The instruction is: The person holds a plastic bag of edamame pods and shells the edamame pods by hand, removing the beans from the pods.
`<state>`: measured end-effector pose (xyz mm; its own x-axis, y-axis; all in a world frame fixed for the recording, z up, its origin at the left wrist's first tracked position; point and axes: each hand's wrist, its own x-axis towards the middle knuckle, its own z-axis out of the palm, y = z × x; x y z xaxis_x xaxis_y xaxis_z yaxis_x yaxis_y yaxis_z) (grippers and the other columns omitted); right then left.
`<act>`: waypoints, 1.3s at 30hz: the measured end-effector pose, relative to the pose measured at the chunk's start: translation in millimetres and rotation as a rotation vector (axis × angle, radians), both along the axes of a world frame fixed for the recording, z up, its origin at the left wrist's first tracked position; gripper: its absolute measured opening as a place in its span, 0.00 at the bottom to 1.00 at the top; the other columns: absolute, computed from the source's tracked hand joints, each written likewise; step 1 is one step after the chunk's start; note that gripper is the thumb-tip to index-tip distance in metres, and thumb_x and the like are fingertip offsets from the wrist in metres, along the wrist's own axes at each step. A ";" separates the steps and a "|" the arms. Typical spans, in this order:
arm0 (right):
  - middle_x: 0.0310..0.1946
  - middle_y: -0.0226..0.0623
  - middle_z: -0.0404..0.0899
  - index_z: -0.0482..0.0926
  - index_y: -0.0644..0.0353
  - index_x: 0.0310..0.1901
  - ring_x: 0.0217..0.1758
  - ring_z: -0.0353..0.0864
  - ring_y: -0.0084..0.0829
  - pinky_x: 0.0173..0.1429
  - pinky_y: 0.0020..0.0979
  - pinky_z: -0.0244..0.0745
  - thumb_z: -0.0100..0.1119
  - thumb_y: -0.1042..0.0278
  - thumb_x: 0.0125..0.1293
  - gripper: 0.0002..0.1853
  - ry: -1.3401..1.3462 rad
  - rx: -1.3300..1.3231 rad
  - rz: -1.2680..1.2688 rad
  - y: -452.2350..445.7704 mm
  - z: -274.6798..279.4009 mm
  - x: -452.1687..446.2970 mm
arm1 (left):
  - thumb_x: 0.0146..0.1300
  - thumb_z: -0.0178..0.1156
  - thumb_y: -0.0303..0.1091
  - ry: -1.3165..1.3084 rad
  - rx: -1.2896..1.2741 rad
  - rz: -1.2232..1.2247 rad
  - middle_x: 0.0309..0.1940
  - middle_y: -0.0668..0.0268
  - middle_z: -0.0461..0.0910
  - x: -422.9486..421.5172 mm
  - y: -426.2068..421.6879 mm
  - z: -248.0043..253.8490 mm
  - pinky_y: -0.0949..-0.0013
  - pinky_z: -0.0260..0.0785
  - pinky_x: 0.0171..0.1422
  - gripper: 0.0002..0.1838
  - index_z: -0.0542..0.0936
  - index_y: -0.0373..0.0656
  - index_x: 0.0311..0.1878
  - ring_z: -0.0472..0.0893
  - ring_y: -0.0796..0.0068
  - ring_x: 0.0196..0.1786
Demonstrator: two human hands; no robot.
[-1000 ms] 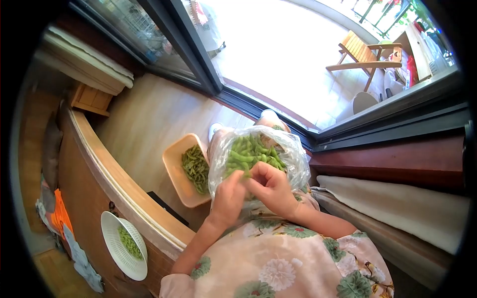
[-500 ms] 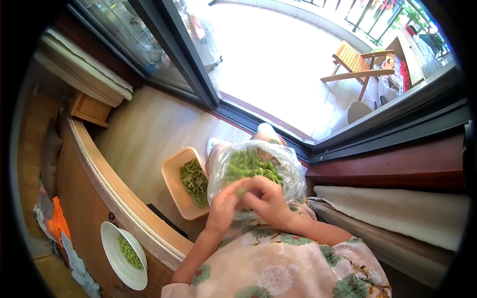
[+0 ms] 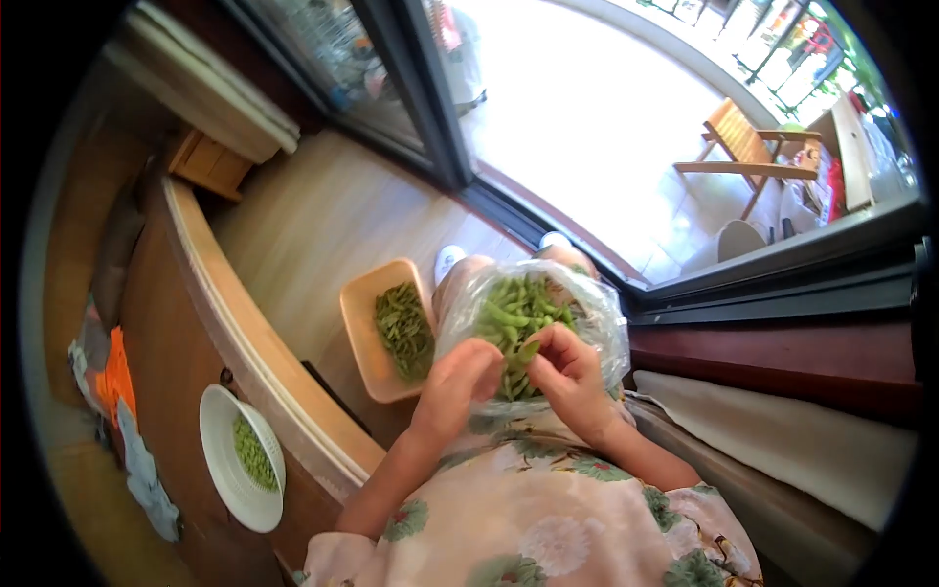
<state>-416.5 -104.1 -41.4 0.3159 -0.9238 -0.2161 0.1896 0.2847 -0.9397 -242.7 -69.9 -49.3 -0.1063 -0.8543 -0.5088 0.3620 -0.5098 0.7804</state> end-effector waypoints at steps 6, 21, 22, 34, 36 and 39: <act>0.28 0.23 0.74 0.74 0.62 0.36 0.30 0.69 0.11 0.33 0.16 0.63 0.54 0.78 0.66 0.01 -0.027 0.057 0.082 0.8 9.3 4.4 | 0.74 0.46 0.34 -0.031 -0.095 0.013 0.30 0.72 0.74 3.9 4.5 9.4 0.80 0.62 0.36 0.14 0.77 0.38 0.53 0.70 0.84 0.30; 0.33 0.26 0.73 0.69 0.66 0.59 0.32 0.69 0.13 0.35 0.17 0.66 0.55 0.80 0.66 0.19 -0.020 0.118 0.401 7.3 12.9 25.8 | 0.74 0.50 0.38 -0.190 -0.007 0.154 0.23 0.79 0.65 39.6 49.8 8.6 0.83 0.52 0.25 0.14 0.77 0.37 0.49 0.60 0.90 0.21; 0.33 0.26 0.73 0.70 0.66 0.59 0.32 0.69 0.13 0.35 0.17 0.66 0.55 0.80 0.66 0.19 -0.004 0.091 0.394 6.4 12.3 25.6 | 0.75 0.48 0.40 -0.145 0.006 0.235 0.22 0.79 0.64 50.1 53.9 0.9 0.82 0.51 0.24 0.16 0.77 0.37 0.48 0.59 0.90 0.20; 0.32 0.23 0.72 0.75 0.65 0.52 0.32 0.69 0.13 0.35 0.17 0.66 0.55 0.79 0.66 0.13 0.062 0.087 0.344 6.5 12.0 19.6 | 0.75 0.45 0.33 -0.211 0.074 0.654 0.26 0.73 0.67 135.3 78.8 -27.3 0.84 0.51 0.23 0.19 0.66 0.39 0.66 0.62 0.86 0.22; 0.33 0.24 0.74 0.76 0.65 0.52 0.33 0.71 0.14 0.37 0.18 0.67 0.54 0.79 0.66 0.13 0.076 0.084 0.356 6.4 11.9 18.7 | 0.74 0.44 0.32 -0.431 -0.113 0.752 0.29 0.72 0.69 139.4 82.8 -4.1 0.84 0.53 0.27 0.19 0.66 0.39 0.65 0.63 0.87 0.25; 0.33 0.26 0.76 0.76 0.64 0.52 0.33 0.72 0.15 0.38 0.18 0.68 0.53 0.79 0.67 0.12 0.080 0.120 0.308 5.7 12.9 18.6 | 0.74 0.42 0.30 -0.764 -0.334 0.895 0.32 0.72 0.71 161.4 96.8 34.4 0.83 0.55 0.31 0.20 0.66 0.39 0.66 0.64 0.88 0.29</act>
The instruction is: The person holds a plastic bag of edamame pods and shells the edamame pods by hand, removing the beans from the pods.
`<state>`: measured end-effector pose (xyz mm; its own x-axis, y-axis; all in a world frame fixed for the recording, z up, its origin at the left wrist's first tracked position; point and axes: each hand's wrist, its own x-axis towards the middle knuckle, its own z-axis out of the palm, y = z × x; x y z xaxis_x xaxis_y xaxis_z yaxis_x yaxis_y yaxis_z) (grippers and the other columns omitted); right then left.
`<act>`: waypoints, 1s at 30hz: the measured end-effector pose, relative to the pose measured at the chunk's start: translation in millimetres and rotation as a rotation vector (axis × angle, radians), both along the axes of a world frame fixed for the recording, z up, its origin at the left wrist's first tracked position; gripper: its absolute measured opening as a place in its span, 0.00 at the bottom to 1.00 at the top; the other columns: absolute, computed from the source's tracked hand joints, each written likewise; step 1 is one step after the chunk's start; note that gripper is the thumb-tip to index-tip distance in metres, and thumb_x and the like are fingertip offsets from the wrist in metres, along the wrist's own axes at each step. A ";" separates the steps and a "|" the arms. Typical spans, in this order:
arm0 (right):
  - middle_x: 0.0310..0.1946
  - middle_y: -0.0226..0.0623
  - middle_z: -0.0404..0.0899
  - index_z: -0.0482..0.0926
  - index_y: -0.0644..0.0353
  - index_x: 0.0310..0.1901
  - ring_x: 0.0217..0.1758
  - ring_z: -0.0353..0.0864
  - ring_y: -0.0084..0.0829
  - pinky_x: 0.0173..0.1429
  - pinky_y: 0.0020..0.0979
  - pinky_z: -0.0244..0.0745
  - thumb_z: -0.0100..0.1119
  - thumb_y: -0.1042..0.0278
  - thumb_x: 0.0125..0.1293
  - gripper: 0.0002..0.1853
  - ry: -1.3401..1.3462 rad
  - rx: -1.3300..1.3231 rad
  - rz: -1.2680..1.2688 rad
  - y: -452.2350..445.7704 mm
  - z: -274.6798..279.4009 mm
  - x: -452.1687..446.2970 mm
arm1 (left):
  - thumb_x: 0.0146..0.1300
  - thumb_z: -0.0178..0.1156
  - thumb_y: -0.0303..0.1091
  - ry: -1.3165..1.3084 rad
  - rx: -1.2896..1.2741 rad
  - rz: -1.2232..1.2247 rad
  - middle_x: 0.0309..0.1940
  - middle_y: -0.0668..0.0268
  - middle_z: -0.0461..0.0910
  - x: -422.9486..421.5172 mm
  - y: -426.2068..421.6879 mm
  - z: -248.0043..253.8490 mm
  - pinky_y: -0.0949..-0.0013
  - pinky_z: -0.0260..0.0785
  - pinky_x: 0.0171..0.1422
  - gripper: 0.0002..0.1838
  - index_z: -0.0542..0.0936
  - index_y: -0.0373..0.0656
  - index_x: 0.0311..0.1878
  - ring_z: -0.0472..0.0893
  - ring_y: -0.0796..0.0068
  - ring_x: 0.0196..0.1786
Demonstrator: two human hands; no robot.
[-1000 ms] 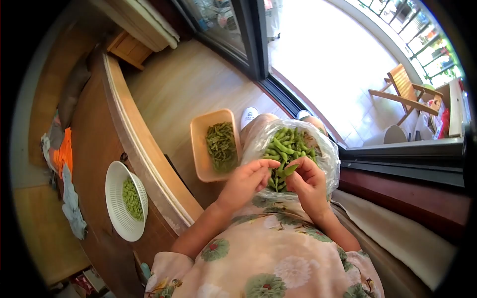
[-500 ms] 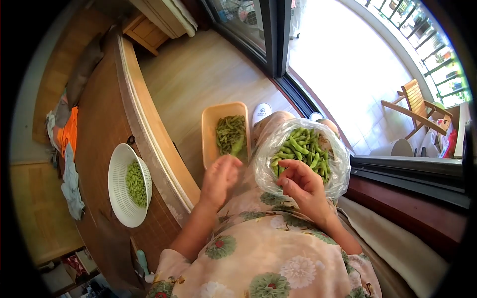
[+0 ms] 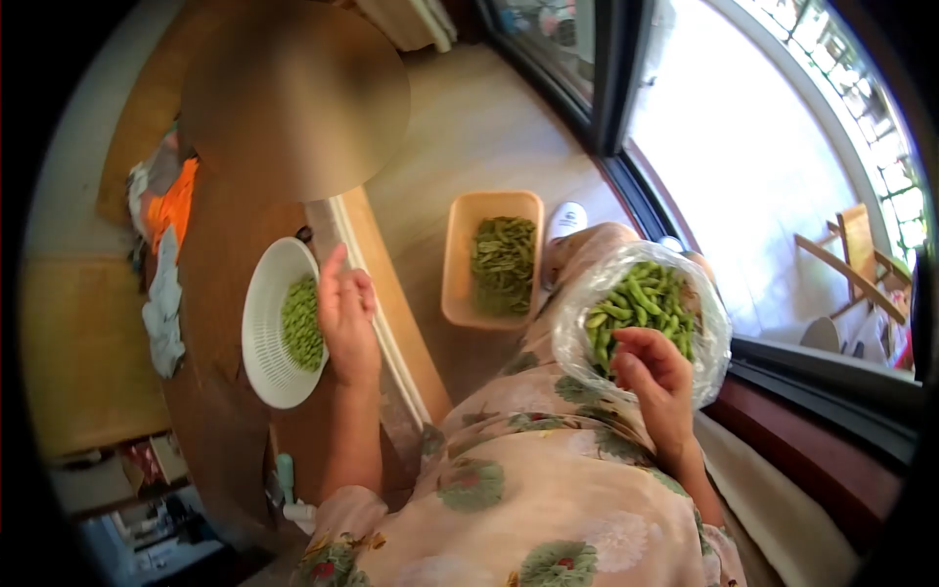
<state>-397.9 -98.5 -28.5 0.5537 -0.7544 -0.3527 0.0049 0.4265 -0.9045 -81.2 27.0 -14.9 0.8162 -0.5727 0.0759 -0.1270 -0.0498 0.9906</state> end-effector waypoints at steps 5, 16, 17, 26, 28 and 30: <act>0.32 0.28 0.77 0.76 0.65 0.51 0.32 0.71 0.16 0.37 0.18 0.66 0.55 0.77 0.68 0.11 -0.037 -0.007 -0.024 -2.4 -8.1 -5.0 | 0.60 0.41 0.19 -0.184 -0.020 0.332 0.38 0.69 0.71 64.5 52.8 12.5 0.79 0.59 0.38 0.22 0.74 0.37 0.57 0.66 0.83 0.36; 0.33 0.27 0.76 0.77 0.64 0.50 0.32 0.72 0.17 0.37 0.19 0.68 0.54 0.76 0.68 0.11 -0.012 -0.030 -0.038 -0.3 -5.9 -4.9 | 0.71 0.46 0.28 -0.105 -0.150 0.593 0.36 0.68 0.74 106.7 89.6 3.2 0.72 0.65 0.54 0.13 0.74 0.36 0.55 0.72 0.78 0.42; 0.32 0.27 0.76 0.77 0.64 0.50 0.32 0.72 0.17 0.37 0.19 0.68 0.54 0.77 0.68 0.11 0.002 -0.033 -0.052 -0.1 -6.7 -8.4 | 0.72 0.46 0.29 -0.163 -0.170 0.526 0.36 0.68 0.74 100.5 82.7 5.6 0.72 0.65 0.54 0.13 0.73 0.36 0.55 0.72 0.78 0.41; 0.31 0.27 0.77 0.77 0.63 0.49 0.32 0.73 0.15 0.37 0.18 0.69 0.54 0.76 0.69 0.09 -0.029 -0.064 -0.230 -6.2 -5.5 -21.9 | 0.68 0.56 0.27 -0.042 0.253 -0.370 0.38 0.69 0.79 -53.7 -35.6 -9.8 0.76 0.69 0.50 0.07 0.80 0.40 0.46 0.77 0.80 0.44; 0.30 0.28 0.76 0.77 0.64 0.47 0.31 0.72 0.16 0.36 0.19 0.67 0.53 0.76 0.69 0.08 -0.026 -0.082 -0.247 -6.3 -6.9 -23.0 | 0.60 0.62 0.26 -0.444 0.270 -0.606 0.38 0.63 0.80 -86.4 -54.5 -14.6 0.71 0.71 0.49 0.05 0.82 0.40 0.40 0.79 0.69 0.43; 0.30 0.28 0.76 0.77 0.65 0.47 0.31 0.72 0.17 0.36 0.19 0.67 0.53 0.76 0.69 0.08 0.004 -0.089 -0.248 -5.7 -8.1 -26.7 | 0.56 0.65 0.27 -0.505 0.251 -0.754 0.37 0.64 0.80 -113.9 -64.7 -24.2 0.64 0.70 0.49 0.06 0.82 0.42 0.37 0.79 0.63 0.43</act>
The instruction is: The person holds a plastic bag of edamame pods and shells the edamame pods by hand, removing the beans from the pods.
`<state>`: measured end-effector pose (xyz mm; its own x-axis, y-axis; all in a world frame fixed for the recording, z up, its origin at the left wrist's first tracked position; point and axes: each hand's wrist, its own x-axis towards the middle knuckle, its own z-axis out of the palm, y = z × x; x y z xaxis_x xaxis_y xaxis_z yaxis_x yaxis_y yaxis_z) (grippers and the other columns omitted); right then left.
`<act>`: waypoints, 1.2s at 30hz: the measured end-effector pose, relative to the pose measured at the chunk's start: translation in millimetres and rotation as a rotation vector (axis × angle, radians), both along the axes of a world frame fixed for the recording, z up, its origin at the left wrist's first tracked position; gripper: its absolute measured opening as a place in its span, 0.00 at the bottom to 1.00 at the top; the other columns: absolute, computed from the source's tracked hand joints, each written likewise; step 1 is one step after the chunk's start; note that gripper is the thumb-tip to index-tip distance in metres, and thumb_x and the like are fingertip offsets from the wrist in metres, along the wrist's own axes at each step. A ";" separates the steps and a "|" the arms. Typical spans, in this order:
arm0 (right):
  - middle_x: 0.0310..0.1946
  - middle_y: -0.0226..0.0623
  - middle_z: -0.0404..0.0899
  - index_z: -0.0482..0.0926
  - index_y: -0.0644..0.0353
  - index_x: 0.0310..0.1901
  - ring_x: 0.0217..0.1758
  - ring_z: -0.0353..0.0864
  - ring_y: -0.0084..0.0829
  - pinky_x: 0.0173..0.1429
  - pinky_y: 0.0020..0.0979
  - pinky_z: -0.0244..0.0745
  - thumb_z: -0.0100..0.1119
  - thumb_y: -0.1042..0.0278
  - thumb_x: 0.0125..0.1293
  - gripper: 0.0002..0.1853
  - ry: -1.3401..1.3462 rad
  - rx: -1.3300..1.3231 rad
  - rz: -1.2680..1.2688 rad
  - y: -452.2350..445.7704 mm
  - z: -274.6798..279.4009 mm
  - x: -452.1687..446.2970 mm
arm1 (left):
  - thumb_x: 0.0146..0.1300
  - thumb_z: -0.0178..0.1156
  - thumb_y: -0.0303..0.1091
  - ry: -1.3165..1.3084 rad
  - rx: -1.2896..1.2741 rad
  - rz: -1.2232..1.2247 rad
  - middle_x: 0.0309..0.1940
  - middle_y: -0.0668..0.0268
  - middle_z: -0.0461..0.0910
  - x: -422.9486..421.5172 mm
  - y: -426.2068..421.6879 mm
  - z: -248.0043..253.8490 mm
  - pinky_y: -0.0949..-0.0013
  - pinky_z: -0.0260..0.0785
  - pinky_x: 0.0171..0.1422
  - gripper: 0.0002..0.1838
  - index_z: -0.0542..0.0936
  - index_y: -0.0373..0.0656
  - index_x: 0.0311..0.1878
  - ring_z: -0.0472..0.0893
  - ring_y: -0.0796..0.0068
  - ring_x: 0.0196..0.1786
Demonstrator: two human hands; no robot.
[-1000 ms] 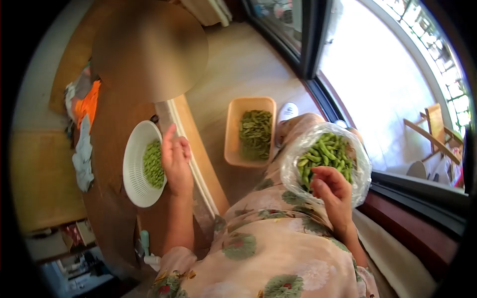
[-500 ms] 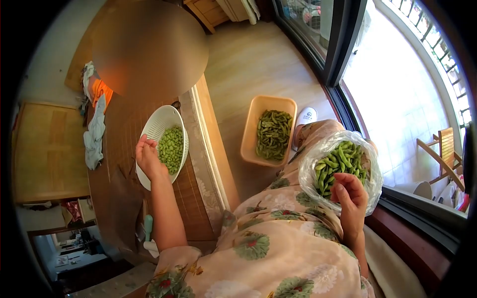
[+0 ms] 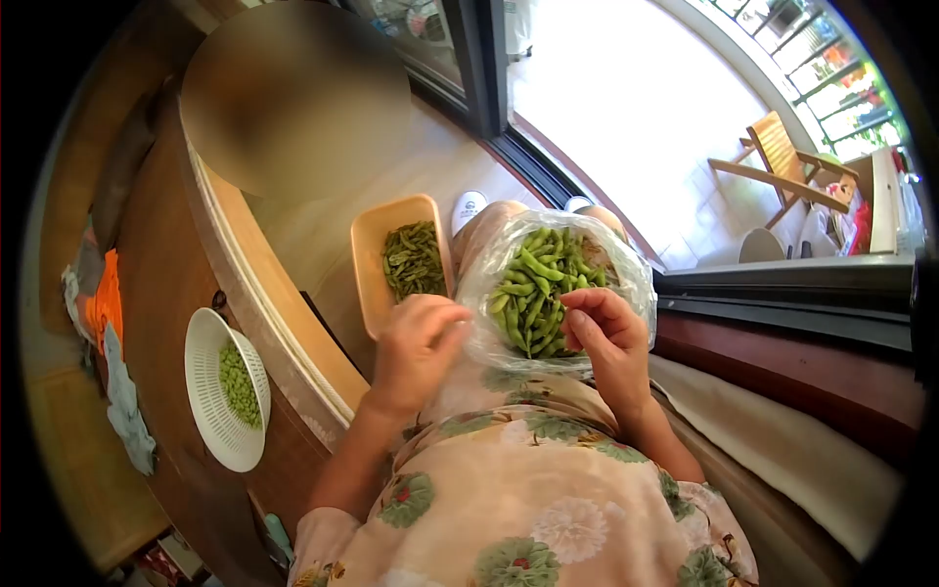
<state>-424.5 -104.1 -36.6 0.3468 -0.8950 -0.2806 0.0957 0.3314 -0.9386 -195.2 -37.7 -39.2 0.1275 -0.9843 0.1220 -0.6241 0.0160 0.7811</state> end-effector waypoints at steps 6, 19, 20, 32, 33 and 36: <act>0.31 0.27 0.77 0.78 0.64 0.48 0.32 0.73 0.15 0.37 0.18 0.69 0.54 0.76 0.69 0.08 0.004 0.004 0.001 0.9 -0.6 -4.3 | 0.54 0.67 0.33 -0.424 0.062 -0.131 0.34 0.64 0.79 -30.2 -27.4 -14.5 0.60 0.66 0.47 0.08 0.80 0.43 0.35 0.77 0.60 0.41; 0.32 0.28 0.77 0.78 0.65 0.48 0.33 0.73 0.15 0.38 0.18 0.69 0.52 0.76 0.69 0.08 -0.016 0.022 0.030 -0.7 -10.9 -6.3 | 0.56 0.62 0.31 -0.197 0.220 -0.184 0.28 0.62 0.78 -21.3 -15.1 20.8 0.58 0.69 0.41 0.04 0.78 0.41 0.31 0.79 0.59 0.36; 0.32 0.28 0.78 0.78 0.65 0.48 0.33 0.73 0.15 0.38 0.18 0.69 0.53 0.75 0.69 0.09 -0.008 0.024 0.047 -0.8 -10.7 -5.6 | 0.56 0.62 0.30 -0.150 0.246 -0.187 0.27 0.61 0.78 -20.8 -14.6 23.9 0.59 0.69 0.40 0.04 0.78 0.40 0.31 0.79 0.59 0.35; 0.36 0.27 0.77 0.75 0.64 0.49 0.36 0.75 0.16 0.39 0.19 0.71 0.55 0.74 0.69 0.09 -0.141 0.200 0.096 -0.3 -7.5 3.1 | 0.57 0.62 0.27 0.135 0.276 -0.097 0.29 0.60 0.79 -36.6 -14.9 27.4 0.66 0.71 0.37 0.05 0.78 0.38 0.35 0.79 0.63 0.32; 0.36 0.27 0.77 0.75 0.64 0.48 0.36 0.75 0.16 0.39 0.19 0.72 0.55 0.75 0.68 0.08 -0.154 0.207 0.102 -0.4 -9.4 3.0 | 0.57 0.62 0.28 0.142 0.271 -0.100 0.29 0.59 0.79 -36.6 -14.1 26.7 0.66 0.71 0.37 0.05 0.78 0.38 0.35 0.80 0.63 0.32; 0.35 0.26 0.76 0.75 0.64 0.45 0.35 0.75 0.16 0.38 0.20 0.72 0.55 0.75 0.68 0.06 -0.175 0.214 0.120 -0.1 -13.4 2.6 | 0.59 0.62 0.29 0.177 0.287 -0.149 0.31 0.59 0.81 -36.1 -11.5 22.5 0.66 0.72 0.39 0.07 0.80 0.38 0.39 0.81 0.66 0.34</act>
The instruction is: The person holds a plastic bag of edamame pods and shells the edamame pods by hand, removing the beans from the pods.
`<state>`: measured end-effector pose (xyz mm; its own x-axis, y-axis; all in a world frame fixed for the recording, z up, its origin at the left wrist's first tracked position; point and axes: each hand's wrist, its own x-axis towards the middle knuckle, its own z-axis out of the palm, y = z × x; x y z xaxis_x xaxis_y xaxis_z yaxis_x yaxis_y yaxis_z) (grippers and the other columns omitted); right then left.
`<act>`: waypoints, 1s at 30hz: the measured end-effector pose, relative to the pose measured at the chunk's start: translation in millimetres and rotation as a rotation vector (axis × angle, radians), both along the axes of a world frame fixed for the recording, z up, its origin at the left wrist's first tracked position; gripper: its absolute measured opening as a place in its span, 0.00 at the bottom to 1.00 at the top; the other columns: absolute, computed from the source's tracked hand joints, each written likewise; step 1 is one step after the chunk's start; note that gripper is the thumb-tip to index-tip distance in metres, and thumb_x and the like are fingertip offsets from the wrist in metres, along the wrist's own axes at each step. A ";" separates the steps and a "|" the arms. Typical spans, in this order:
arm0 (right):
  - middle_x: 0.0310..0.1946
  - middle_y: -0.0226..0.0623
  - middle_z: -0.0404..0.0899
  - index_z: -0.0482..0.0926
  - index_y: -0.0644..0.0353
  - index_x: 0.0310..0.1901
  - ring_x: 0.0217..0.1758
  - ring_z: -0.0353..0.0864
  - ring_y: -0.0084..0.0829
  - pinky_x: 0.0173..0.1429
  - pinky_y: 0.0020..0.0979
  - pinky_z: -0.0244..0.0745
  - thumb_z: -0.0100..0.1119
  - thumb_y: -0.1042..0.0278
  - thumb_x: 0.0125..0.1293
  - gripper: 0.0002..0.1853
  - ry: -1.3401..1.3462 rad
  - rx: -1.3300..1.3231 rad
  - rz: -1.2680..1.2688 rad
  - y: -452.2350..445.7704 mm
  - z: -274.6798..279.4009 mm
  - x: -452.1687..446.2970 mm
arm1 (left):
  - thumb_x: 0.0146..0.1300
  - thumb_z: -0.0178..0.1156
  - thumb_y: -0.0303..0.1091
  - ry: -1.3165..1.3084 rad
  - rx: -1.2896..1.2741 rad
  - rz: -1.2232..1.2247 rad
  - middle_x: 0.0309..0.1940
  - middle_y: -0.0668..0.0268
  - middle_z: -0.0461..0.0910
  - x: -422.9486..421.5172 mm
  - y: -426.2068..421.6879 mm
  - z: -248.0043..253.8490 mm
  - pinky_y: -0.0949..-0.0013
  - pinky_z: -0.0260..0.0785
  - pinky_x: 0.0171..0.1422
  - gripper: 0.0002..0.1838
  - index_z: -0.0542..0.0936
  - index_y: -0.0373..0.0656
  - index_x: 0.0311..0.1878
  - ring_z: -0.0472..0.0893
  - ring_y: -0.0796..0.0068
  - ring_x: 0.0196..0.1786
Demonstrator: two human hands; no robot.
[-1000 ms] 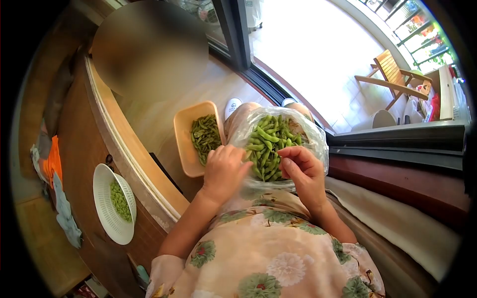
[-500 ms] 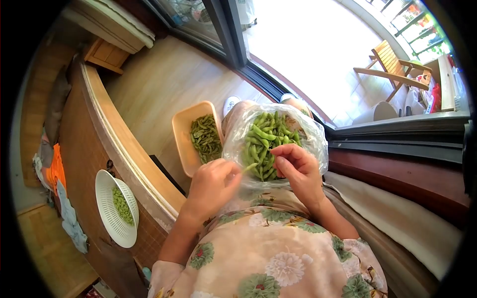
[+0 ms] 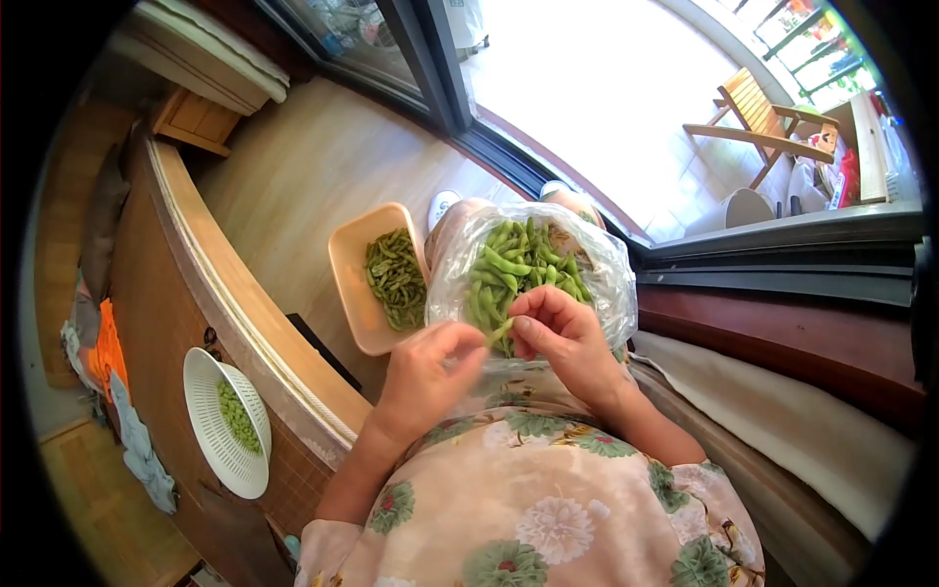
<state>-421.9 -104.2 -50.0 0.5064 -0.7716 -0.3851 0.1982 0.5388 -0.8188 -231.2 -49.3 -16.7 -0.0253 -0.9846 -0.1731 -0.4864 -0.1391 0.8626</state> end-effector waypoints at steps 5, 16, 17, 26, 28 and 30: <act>0.36 0.27 0.76 0.76 0.64 0.44 0.35 0.74 0.16 0.39 0.20 0.72 0.56 0.77 0.67 0.06 0.011 -0.085 0.052 0.8 -1.5 -1.5 | 0.63 0.61 0.30 0.359 0.257 0.071 0.35 0.61 0.83 -6.7 -1.3 -5.4 0.70 0.72 0.43 0.12 0.80 0.35 0.47 0.80 0.76 0.37; 0.35 0.26 0.78 0.78 0.67 0.41 0.39 0.74 0.14 0.43 0.19 0.71 0.59 0.74 0.65 0.06 0.078 -0.049 0.043 2.2 12.2 0.1 | 0.61 0.63 0.30 0.187 0.055 0.012 0.33 0.60 0.80 -8.9 -4.7 -12.2 0.70 0.70 0.41 0.10 0.80 0.34 0.43 0.79 0.70 0.35; 0.35 0.26 0.78 0.78 0.66 0.40 0.38 0.74 0.14 0.43 0.19 0.71 0.59 0.74 0.65 0.05 0.095 -0.057 0.051 2.3 11.5 0.1 | 0.61 0.63 0.30 0.163 0.031 0.001 0.33 0.59 0.79 -10.0 -5.2 -11.8 0.69 0.70 0.41 0.10 0.80 0.35 0.42 0.79 0.67 0.35; 0.30 0.24 0.78 0.79 0.66 0.36 0.32 0.73 0.12 0.36 0.18 0.69 0.59 0.75 0.63 0.03 0.137 -0.090 0.059 -0.7 8.1 -0.2 | 0.58 0.62 0.28 -0.164 -0.241 -0.155 0.30 0.58 0.75 -11.9 -10.6 -10.5 0.57 0.69 0.41 0.07 0.78 0.38 0.40 0.77 0.54 0.35; 0.29 0.24 0.77 0.79 0.64 0.36 0.29 0.72 0.13 0.33 0.17 0.68 0.60 0.74 0.64 0.03 0.138 -0.113 0.062 -1.2 5.2 -0.4 | 0.59 0.62 0.28 -0.225 -0.294 -0.185 0.30 0.58 0.75 -11.0 -11.6 -10.8 0.56 0.68 0.41 0.07 0.78 0.39 0.40 0.76 0.54 0.36; 0.29 0.25 0.77 0.79 0.64 0.36 0.28 0.72 0.13 0.33 0.17 0.68 0.60 0.75 0.64 0.03 0.118 -0.102 0.073 -2.0 2.1 -1.5 | 0.61 0.61 0.29 -0.271 -0.317 -0.206 0.30 0.59 0.75 -10.2 -12.2 -9.3 0.57 0.67 0.42 0.06 0.78 0.39 0.41 0.76 0.54 0.37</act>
